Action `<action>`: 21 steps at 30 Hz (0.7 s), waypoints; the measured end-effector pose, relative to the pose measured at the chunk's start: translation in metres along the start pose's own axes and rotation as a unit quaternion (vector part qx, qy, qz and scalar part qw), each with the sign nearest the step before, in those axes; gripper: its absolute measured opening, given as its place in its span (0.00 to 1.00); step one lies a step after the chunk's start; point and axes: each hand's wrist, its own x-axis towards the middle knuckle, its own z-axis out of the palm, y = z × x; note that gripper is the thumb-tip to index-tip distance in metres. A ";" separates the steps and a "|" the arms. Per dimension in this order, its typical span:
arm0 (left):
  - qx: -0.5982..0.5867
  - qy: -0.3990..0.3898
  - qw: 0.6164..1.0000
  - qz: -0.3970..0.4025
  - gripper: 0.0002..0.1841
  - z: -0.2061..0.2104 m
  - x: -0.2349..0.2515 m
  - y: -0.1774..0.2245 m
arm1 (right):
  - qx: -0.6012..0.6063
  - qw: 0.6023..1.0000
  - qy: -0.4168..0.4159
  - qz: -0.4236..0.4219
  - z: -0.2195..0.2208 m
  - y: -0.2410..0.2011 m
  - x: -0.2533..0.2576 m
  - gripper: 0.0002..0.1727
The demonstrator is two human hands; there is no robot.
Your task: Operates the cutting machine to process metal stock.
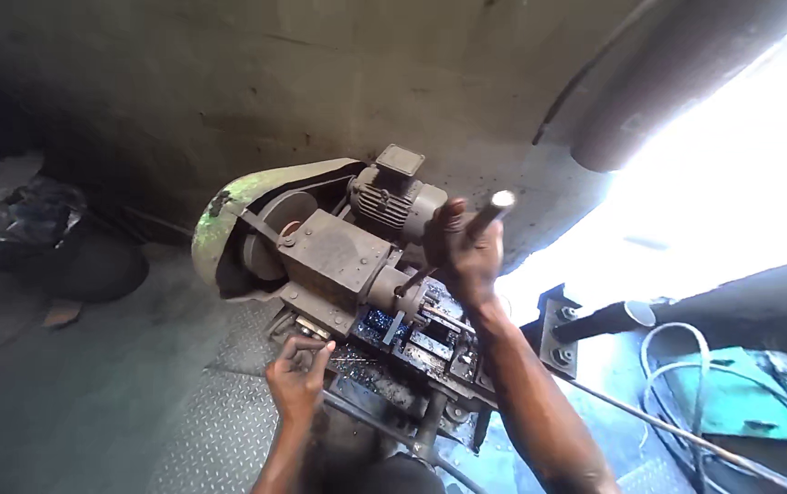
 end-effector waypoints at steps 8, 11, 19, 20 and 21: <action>0.014 -0.048 0.998 -0.035 0.06 -0.002 0.003 0.005 | 0.003 0.993 0.115 -0.039 -0.024 0.019 -0.019 0.29; 0.018 -0.042 0.998 -0.032 0.05 -0.003 0.003 0.006 | -0.027 0.991 0.127 0.009 -0.020 0.061 -0.028 0.30; 0.014 -0.020 0.998 -0.052 0.06 -0.001 0.002 0.009 | -0.115 0.993 -0.022 -0.015 0.002 0.028 -0.026 0.21; 0.017 -0.023 0.998 -0.054 0.06 -0.001 0.001 0.010 | -0.128 0.990 -0.064 0.005 0.006 0.050 -0.039 0.15; 0.025 -0.027 0.998 -0.056 0.07 -0.002 -0.002 0.012 | -0.145 0.981 -0.120 0.048 0.009 0.076 -0.052 0.11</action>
